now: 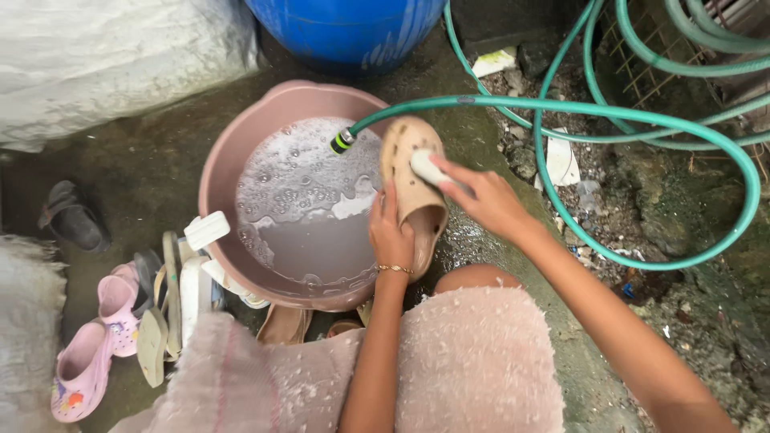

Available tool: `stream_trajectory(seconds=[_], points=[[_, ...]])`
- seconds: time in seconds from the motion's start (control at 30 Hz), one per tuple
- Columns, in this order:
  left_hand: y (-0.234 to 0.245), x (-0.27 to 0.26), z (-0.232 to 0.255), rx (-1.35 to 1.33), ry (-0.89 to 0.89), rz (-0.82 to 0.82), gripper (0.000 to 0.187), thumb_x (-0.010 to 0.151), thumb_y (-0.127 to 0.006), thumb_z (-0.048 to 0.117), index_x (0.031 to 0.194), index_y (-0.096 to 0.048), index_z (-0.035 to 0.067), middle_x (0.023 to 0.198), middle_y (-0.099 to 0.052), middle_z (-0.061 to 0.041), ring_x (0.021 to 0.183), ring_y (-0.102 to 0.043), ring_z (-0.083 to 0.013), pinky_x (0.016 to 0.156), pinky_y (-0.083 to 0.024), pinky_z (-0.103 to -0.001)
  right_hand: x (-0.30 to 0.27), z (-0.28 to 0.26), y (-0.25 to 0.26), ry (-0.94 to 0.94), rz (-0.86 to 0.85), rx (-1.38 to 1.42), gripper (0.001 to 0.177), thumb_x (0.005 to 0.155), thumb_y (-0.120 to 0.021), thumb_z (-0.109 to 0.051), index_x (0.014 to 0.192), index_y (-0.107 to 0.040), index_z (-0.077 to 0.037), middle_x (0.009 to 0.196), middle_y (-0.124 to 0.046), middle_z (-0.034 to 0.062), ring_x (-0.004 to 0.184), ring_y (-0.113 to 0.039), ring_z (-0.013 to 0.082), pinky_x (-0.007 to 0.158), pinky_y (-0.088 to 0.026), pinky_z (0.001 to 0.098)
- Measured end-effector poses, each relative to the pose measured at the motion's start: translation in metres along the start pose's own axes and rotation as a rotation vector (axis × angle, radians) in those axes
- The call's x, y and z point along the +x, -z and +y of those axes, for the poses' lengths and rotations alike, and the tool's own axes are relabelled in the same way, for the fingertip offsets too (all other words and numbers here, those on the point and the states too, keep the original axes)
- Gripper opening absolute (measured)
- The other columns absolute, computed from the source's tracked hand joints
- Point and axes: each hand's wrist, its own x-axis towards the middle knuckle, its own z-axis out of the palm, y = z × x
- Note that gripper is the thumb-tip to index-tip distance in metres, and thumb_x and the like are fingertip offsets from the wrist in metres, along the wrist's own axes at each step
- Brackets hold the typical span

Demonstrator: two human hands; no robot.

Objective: The person scrubs several pairs of shoes in a basin filled with soapy water using a brush. They rinse the shoes with a hose and set them on the ground.

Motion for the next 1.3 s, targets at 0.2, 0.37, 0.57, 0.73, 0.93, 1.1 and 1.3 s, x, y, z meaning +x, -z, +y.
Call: stream_trajectory(seconds=[0.2,0.37,0.57,0.73,0.93,1.1,1.3], points=[[0.051,0.045,0.064,-0.245,-0.034,0.211,0.087,0.073,-0.072,0.005,0.151,-0.033,-0.001,0.150,-0.045,-0.025,0.141,-0.041,-0.0430,0.120,-0.031,-0.048,0.028,-0.047,-0.004,-0.003,0.191,0.767,0.080,0.097,-0.070,-0.032,0.164,-0.029,-0.019,0.154,-0.052,0.0167,0.131,-0.058,0.0255,0.100,-0.047,0.0390],[0.101,0.033,0.080,-0.854,-0.081,0.086,0.112,0.077,-0.083,0.014,0.158,-0.006,0.007,0.154,-0.032,-0.019,0.141,-0.038,-0.0339,0.116,-0.036,-0.046,0.025,-0.091,0.002,-0.070,0.034,0.990,0.103,0.084,-0.079,-0.024,0.165,-0.015,-0.020,0.161,-0.039,0.0123,0.140,-0.047,0.0240,0.108,-0.045,0.0364],[0.121,0.002,0.056,-1.238,0.581,0.229,0.080,0.077,-0.082,0.020,0.145,-0.042,0.003,0.137,-0.059,-0.018,0.122,-0.060,-0.0290,0.095,-0.052,-0.044,0.017,-0.101,0.003,0.324,-0.238,0.460,0.100,0.089,-0.080,-0.022,0.167,-0.017,-0.020,0.169,-0.027,0.0159,0.149,-0.035,0.0278,0.115,-0.037,0.0415],[0.121,-0.015,0.007,-1.109,0.617,0.656,0.075,0.078,-0.084,0.018,0.140,-0.045,0.000,0.134,-0.063,-0.015,0.119,-0.063,-0.0250,0.098,-0.053,-0.038,0.069,-0.098,-0.071,0.060,-0.297,0.340,0.081,0.094,-0.064,-0.030,0.164,-0.023,-0.021,0.128,-0.066,0.0147,0.094,-0.070,0.0285,0.088,-0.055,0.0420],[0.179,-0.040,-0.024,-0.910,0.594,1.054,0.073,0.082,-0.081,0.018,0.144,-0.049,-0.004,0.140,-0.062,-0.018,0.121,-0.065,-0.0267,0.101,-0.055,-0.038,0.176,-0.048,-0.218,-0.437,-0.259,0.933,0.045,0.090,-0.060,-0.006,0.133,-0.047,-0.004,0.083,-0.065,0.0117,0.065,-0.068,0.0233,0.054,-0.054,0.0373],[0.216,-0.045,-0.046,-1.082,0.658,1.258,0.071,0.085,-0.077,0.015,0.145,-0.044,-0.002,0.144,-0.058,-0.015,0.123,-0.064,-0.0262,0.102,-0.055,-0.038,0.171,-0.110,-0.303,-0.002,-0.201,0.582,0.057,0.083,-0.059,-0.009,0.136,-0.041,-0.017,0.096,-0.066,0.0119,0.064,-0.069,0.0313,0.052,-0.055,0.0456],[0.228,-0.045,-0.061,-1.133,0.759,1.274,0.074,0.082,-0.075,0.018,0.147,-0.043,0.004,0.143,-0.057,-0.013,0.122,-0.062,-0.0265,0.099,-0.055,-0.040,0.153,-0.200,-0.304,0.609,-0.260,-0.297,0.055,0.098,-0.061,-0.044,0.149,-0.041,-0.047,0.110,-0.062,0.0215,0.086,-0.068,0.0395,0.077,-0.055,0.0490]])
